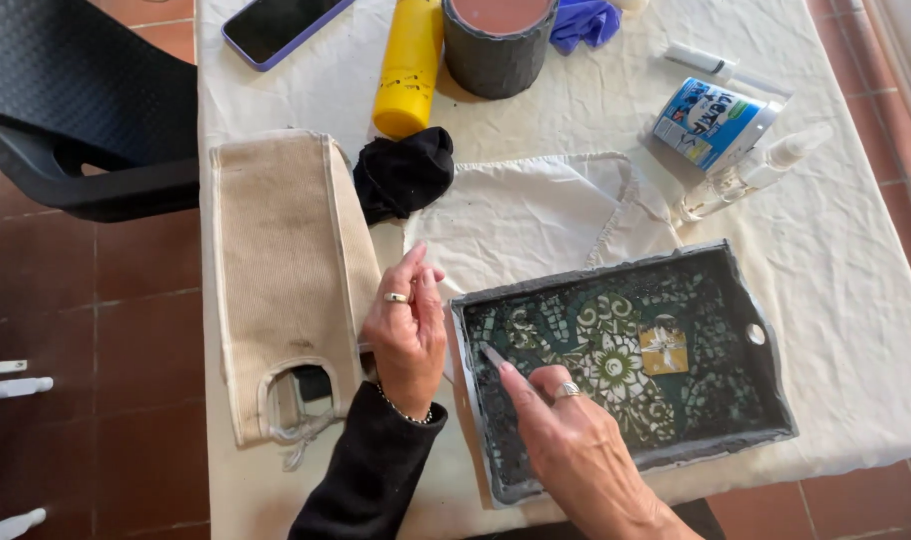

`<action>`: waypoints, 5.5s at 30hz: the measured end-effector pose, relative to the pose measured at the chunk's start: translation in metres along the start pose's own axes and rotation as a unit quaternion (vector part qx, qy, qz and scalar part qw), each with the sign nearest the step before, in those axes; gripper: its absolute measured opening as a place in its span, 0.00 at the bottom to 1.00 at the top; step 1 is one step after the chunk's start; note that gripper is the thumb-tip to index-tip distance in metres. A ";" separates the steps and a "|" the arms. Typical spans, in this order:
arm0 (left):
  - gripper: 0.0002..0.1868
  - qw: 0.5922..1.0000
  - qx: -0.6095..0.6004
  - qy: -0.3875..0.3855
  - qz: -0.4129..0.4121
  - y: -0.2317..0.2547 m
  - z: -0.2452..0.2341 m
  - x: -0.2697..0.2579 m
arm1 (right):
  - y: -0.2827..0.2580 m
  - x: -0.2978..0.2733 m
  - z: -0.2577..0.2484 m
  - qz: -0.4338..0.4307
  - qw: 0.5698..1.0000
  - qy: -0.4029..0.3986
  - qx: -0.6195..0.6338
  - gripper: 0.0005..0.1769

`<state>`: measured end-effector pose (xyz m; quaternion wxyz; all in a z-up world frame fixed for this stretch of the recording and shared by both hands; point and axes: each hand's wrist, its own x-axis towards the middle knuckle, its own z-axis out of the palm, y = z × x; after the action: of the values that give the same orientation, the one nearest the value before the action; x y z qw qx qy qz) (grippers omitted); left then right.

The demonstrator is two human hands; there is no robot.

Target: Scraping off excess material or stencil from a decorated wooden tray.

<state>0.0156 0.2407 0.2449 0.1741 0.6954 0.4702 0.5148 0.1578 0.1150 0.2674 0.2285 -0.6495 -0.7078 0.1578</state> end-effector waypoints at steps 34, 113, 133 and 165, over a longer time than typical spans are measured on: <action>0.20 0.964 -0.199 0.025 -0.172 -0.018 0.001 0.004 | 0.041 0.043 0.033 -0.030 0.992 -0.028 -0.119 0.33; 0.31 0.987 -0.035 -0.103 -0.118 -0.002 0.016 -0.006 | 0.033 0.029 0.027 -0.057 0.980 -0.001 -0.192 0.30; 0.32 0.989 -0.049 -0.090 -0.111 -0.006 0.018 -0.010 | 0.023 0.027 0.039 -0.061 0.987 -0.046 -0.141 0.35; 0.34 0.990 -0.040 -0.096 -0.098 -0.005 0.016 -0.008 | 0.025 0.021 0.034 -0.078 0.991 -0.028 -0.108 0.31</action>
<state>0.0277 0.2404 0.2306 0.2954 0.6845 0.4966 0.4445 0.1597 0.1411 0.2284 0.1484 -0.6084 -0.7755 0.0801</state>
